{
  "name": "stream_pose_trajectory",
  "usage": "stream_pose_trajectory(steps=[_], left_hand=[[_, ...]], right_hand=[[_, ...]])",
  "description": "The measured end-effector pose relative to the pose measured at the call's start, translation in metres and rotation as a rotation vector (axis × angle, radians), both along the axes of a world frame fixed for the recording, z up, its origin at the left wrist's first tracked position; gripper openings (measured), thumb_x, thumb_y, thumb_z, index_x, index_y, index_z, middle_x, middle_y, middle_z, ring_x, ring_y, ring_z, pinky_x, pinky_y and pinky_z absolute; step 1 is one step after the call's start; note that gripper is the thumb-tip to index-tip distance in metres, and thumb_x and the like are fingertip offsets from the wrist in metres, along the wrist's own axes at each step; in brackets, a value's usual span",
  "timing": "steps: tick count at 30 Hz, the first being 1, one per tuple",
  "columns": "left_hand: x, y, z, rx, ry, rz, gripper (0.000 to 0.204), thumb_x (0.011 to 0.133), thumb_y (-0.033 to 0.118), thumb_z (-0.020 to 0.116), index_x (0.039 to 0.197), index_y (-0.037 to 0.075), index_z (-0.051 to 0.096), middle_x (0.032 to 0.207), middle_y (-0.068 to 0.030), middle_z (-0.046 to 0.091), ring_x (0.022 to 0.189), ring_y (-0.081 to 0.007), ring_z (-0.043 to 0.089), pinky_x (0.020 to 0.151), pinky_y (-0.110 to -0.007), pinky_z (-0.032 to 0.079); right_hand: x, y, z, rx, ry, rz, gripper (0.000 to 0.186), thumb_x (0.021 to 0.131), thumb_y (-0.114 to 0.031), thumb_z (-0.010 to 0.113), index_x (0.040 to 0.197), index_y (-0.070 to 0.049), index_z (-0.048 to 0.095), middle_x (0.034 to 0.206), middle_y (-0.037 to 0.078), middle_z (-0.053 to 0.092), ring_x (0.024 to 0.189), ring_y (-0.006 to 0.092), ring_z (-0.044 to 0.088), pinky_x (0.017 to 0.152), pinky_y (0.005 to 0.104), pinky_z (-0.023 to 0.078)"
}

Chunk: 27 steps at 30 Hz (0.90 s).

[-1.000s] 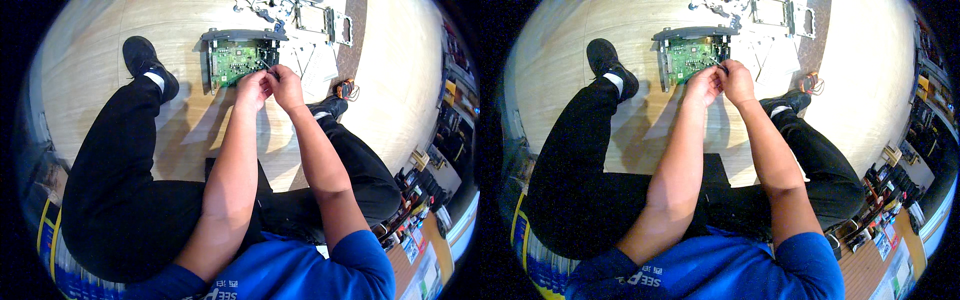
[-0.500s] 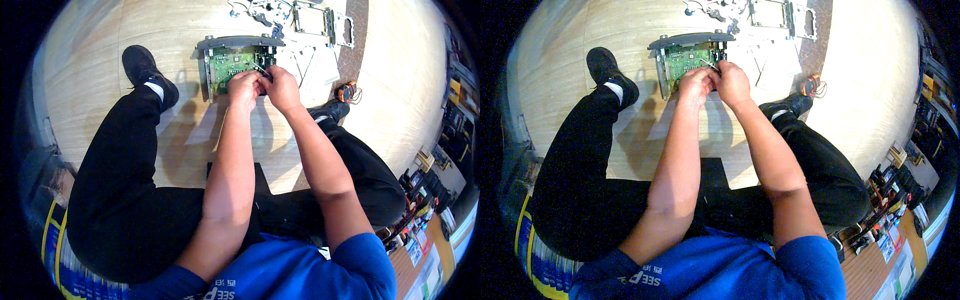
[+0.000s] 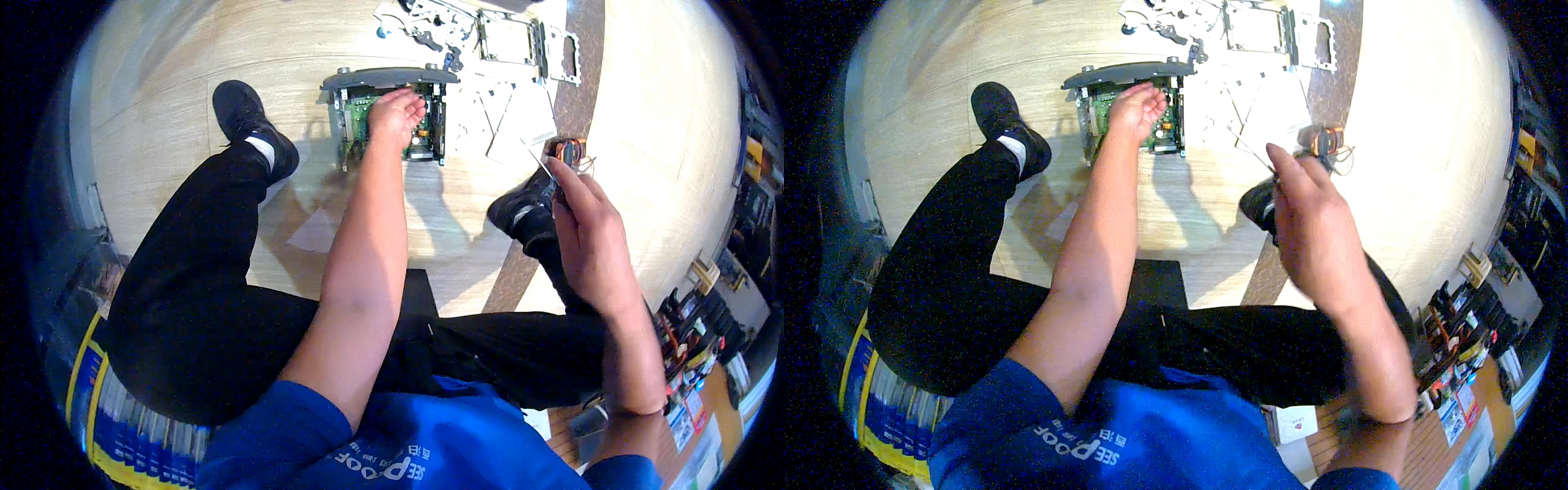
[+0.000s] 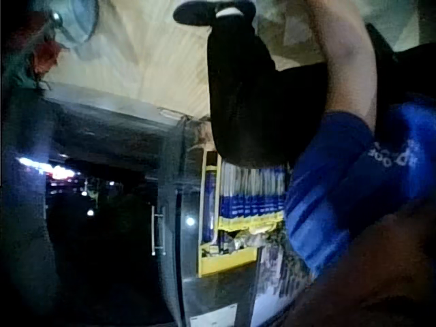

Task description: The person disassembles an electronic car stereo unit by removing screws with a screwdriver and separating the internal circuit board and metal housing parts by hand.

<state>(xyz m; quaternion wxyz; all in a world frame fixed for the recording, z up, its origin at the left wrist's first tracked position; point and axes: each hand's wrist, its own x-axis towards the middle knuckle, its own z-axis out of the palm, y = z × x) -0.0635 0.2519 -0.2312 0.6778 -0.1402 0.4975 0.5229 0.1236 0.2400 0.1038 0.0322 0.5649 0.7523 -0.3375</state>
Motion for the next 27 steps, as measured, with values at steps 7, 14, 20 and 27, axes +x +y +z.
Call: stream_pose_trajectory(steps=[7,14,20,27], left_hand=[[0.024,-0.016,0.006,-0.107,-0.072,0.097,0.019,0.083,-0.002,0.056,0.102,-0.002,0.055,0.089,-0.0154,0.06,0.079,-0.0261,0.061,0.068,-0.037,0.055],[0.019,-0.01,0.016,-0.046,0.326,-0.195,0.016,0.083,0.0,0.061,0.099,-0.004,0.058,0.085,-0.012,0.063,0.067,-0.0187,0.063,0.059,-0.028,0.055],[0.01,0.002,0.014,-0.014,0.498,-0.204,0.012,0.082,-0.003,0.059,0.095,-0.004,0.059,0.084,-0.0122,0.063,0.066,-0.0176,0.063,0.058,-0.027,0.054],[0.01,0.007,-0.028,0.02,0.868,-0.357,0.009,0.074,0.003,0.067,0.083,-0.001,0.066,0.077,-0.0099,0.068,0.067,-0.0183,0.065,0.066,-0.029,0.051]], right_hand=[[-0.027,-0.022,-0.03,-0.174,-0.017,-0.218,0.021,0.084,-0.002,0.057,0.105,-0.003,0.056,0.083,0.021,0.061,0.08,0.0388,0.061,0.068,0.0426,0.049],[-0.043,-0.013,-0.012,-0.129,0.022,-0.164,0.016,0.083,0.001,0.058,0.098,-0.003,0.058,0.087,0.017,0.061,0.078,0.0353,0.061,0.067,0.0374,0.05],[-0.055,-0.018,-0.009,-0.099,0.156,-0.039,0.023,0.079,0.005,0.057,0.1,-0.003,0.057,0.09,0.017,0.06,0.08,0.0356,0.06,0.07,0.039,0.05],[-0.051,-0.02,-0.008,-0.095,0.209,0.034,0.025,0.078,0.006,0.057,0.101,-0.003,0.056,0.091,0.017,0.059,0.081,0.0363,0.06,0.069,0.0402,0.051]])
